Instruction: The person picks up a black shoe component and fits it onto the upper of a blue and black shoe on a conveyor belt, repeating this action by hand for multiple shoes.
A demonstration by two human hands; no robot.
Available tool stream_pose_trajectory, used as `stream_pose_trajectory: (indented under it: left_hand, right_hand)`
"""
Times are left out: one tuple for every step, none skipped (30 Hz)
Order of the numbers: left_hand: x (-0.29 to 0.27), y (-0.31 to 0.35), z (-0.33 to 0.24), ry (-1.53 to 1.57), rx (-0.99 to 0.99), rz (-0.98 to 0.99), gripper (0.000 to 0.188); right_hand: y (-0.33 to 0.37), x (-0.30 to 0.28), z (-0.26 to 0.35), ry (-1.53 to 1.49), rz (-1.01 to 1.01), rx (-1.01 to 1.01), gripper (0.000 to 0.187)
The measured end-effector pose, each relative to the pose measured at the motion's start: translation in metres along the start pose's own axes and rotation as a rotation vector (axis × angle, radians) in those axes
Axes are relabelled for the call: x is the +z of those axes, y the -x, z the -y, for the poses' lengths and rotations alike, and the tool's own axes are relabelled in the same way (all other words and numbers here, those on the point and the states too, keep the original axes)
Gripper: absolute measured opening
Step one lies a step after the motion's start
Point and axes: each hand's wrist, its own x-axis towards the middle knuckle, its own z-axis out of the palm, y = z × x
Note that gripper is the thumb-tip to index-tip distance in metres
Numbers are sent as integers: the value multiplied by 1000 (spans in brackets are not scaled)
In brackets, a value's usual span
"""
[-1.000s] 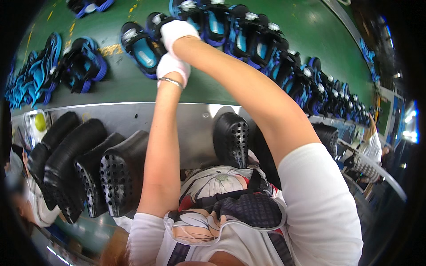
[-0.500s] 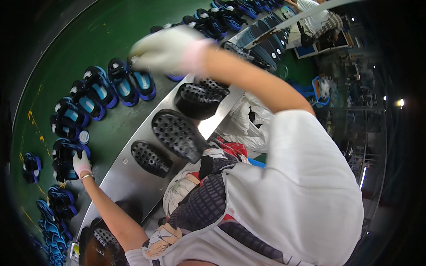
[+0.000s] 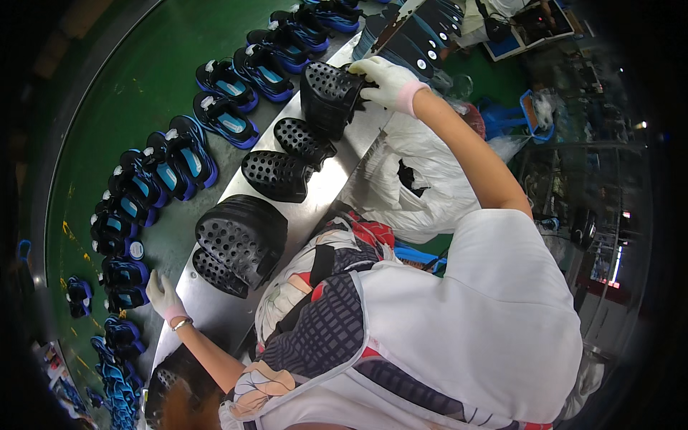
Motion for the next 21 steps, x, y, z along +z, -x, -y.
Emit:
stream_pose_trajectory:
  left_hand:
    - [2, 2, -3, -10, 18, 9, 35]
    - [4, 3, -6, -19, 36, 19, 34]
    - [4, 4, -8, -30, 52, 27, 34]
    - [4, 6, -9, -18, 29, 37, 34]
    - [4, 7, -9, -5, 8, 46, 34]
    - [3, 10, -10, 9, -17, 54, 34]
    - [3, 12, -10, 2, -29, 63, 34]
    - [3, 13, -11, -4, -40, 72, 34]
    - [3, 16, -12, -9, -52, 81, 34]
    - [4, 19, -13, 1, -57, 84, 34]
    - [5, 22, -16, 12, -62, 86, 33]
    - [6, 24, -18, 21, -66, 88, 33]
    - [6, 25, -19, 30, -70, 91, 33]
    - [7, 25, -19, 31, -81, 101, 33]
    - [8, 25, -19, 34, -93, 111, 33]
    - [10, 24, -20, 38, -105, 122, 33]
    - [11, 24, -21, 39, -72, 95, 33]
    - [5, 23, -23, 38, -47, 61, 33]
    - [4, 22, -24, 40, -19, 32, 33]
    - [7, 19, -25, 122, -69, 4, 35]
    - [4, 15, -23, 195, -121, -33, 36]
  right_hand:
    - [-4, 0, -4, 25, 14, -33, 49]
    - [-8, 0, -9, 50, 28, -65, 50]
    - [-11, 0, -12, 75, 44, -101, 52]
    - [-15, 1, -14, 93, 74, -102, 52]
    - [-17, 1, -15, 113, 105, -102, 52]
    - [-20, 1, -16, 134, 137, -106, 52]
    - [-23, -1, -15, 147, 157, -121, 53]
    - [-25, -4, -12, 166, 169, -136, 53]
    - [-24, -9, -5, 186, 181, -151, 53]
    - [-25, -11, -1, 206, 193, -165, 53]
    - [-29, -6, -13, 254, 129, -301, 52]
    - [-30, -5, -12, 261, 147, -285, 52]
    - [-31, -6, -10, 269, 165, -268, 52]
    - [-32, -7, -9, 277, 182, -250, 52]
    - [-32, -11, -9, 276, 204, -240, 51]
    - [-30, -18, -9, 260, 204, -201, 51]
    - [-25, -26, -8, 245, 204, -163, 52]
    - [-24, -37, -3, 229, 206, -135, 52]
    - [-20, -50, -1, 217, 181, -126, 53]
    - [-18, -64, 6, 208, 157, -119, 54]
    - [-16, -76, 26, 194, 132, -146, 55]
